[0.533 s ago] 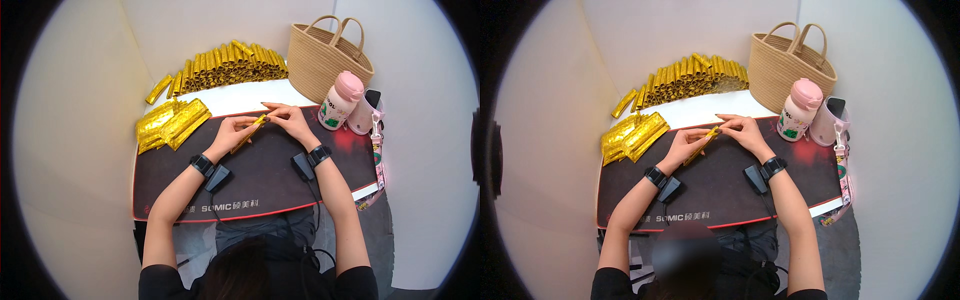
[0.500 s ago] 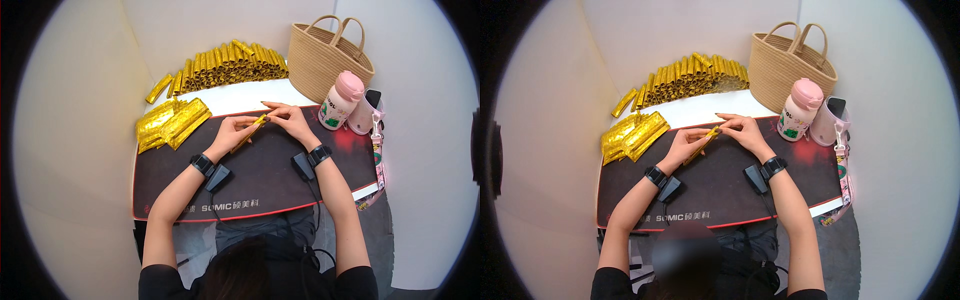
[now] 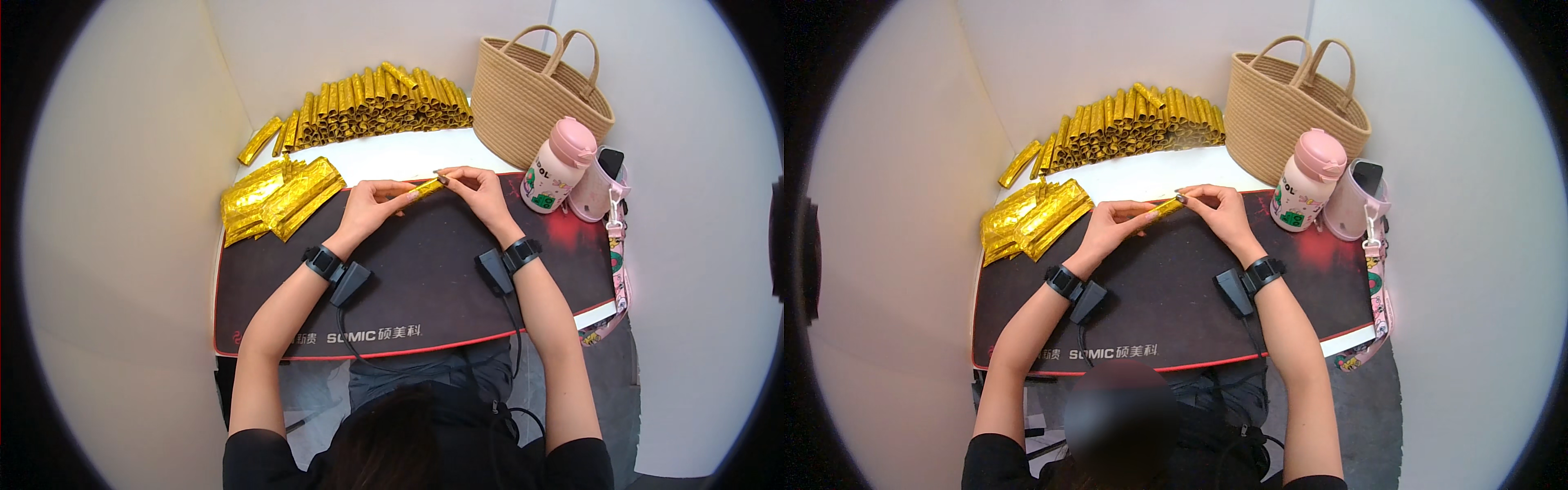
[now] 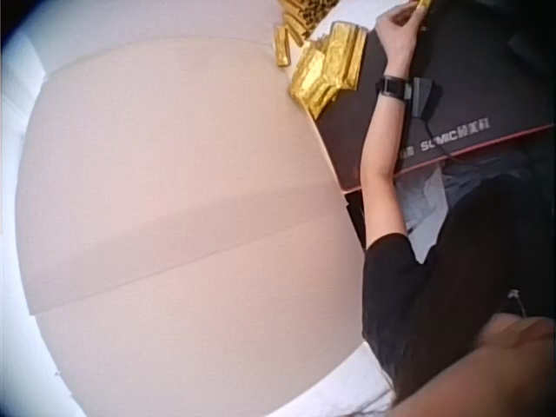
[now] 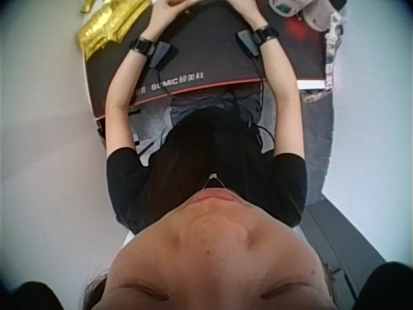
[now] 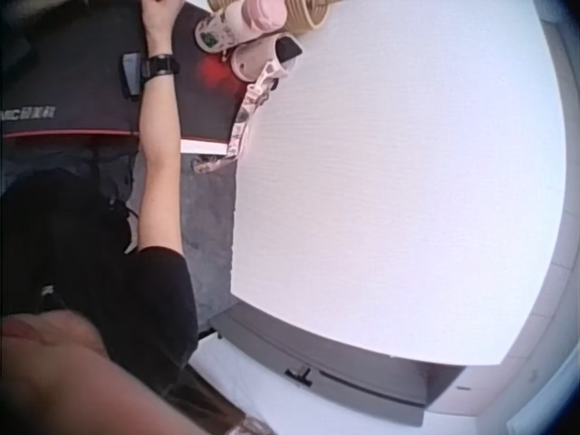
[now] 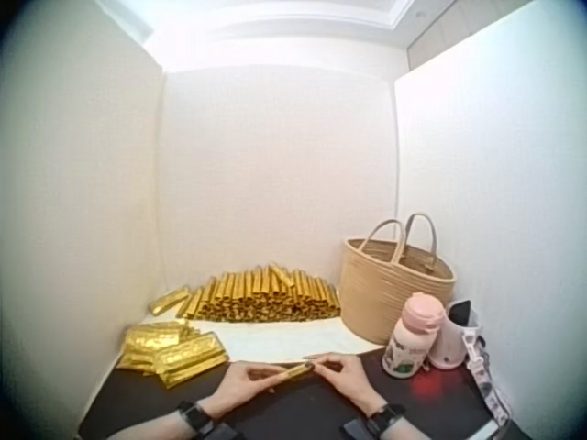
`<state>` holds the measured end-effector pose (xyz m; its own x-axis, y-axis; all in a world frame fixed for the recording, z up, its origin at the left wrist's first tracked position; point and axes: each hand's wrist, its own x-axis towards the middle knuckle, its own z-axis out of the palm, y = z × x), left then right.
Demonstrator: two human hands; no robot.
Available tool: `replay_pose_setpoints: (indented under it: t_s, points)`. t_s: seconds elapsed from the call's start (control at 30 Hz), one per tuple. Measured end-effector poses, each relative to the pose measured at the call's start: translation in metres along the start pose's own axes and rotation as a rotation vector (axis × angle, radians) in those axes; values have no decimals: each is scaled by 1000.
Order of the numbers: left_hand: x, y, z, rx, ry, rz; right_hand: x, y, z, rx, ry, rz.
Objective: Folding gold foil wrappers into thin strips at a workstation.
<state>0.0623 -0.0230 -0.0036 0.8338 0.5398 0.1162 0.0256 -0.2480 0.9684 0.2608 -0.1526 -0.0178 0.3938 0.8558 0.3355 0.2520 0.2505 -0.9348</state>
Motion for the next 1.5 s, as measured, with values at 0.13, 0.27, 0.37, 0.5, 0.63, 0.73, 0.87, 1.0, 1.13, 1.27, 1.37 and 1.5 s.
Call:
replay_pose_setpoints:
  t_s: [0.13, 0.27, 0.37, 0.5, 0.63, 0.73, 0.87, 1.0, 1.13, 1.27, 1.37, 1.5]
  points:
    - [1, -5, -2, 28, -6, 19, -2, -12, 2, 53, 28, -51]
    - [1, 2, -7, 46, -18, 18, -5, -17, 3, 30, 14, 2]
    - [0, 13, -14, -32, 34, 11, -7, -19, 5, 38, 65, 14]
    - [-3, 10, -23, -320, 154, 16, -7, -17, 12, 105, 119, -27]
    - [2, 1, -26, -683, 98, -55, -9, -19, 19, 169, 106, -28]
    - [3, -4, -24, -770, 37, -98, -11, -19, 23, 208, 0, 20]
    - [3, -6, -19, -900, 25, -147, -13, -21, 27, 181, -134, 76]
    - [1, -10, -18, -1003, -47, -177, -12, -33, 32, 186, -92, -70]
    - [-4, 1, -7, -934, -243, -191, -13, -35, 32, 197, -49, -33]
    - [-12, 10, 1, -713, -354, -234, -14, -34, 32, 52, -94, -100]
    - [-16, 17, 8, -654, -392, -261, -14, -33, 31, 29, -231, -136]
    - [-20, 17, 12, -545, -369, -280, -16, -35, 33, 25, -212, -48]
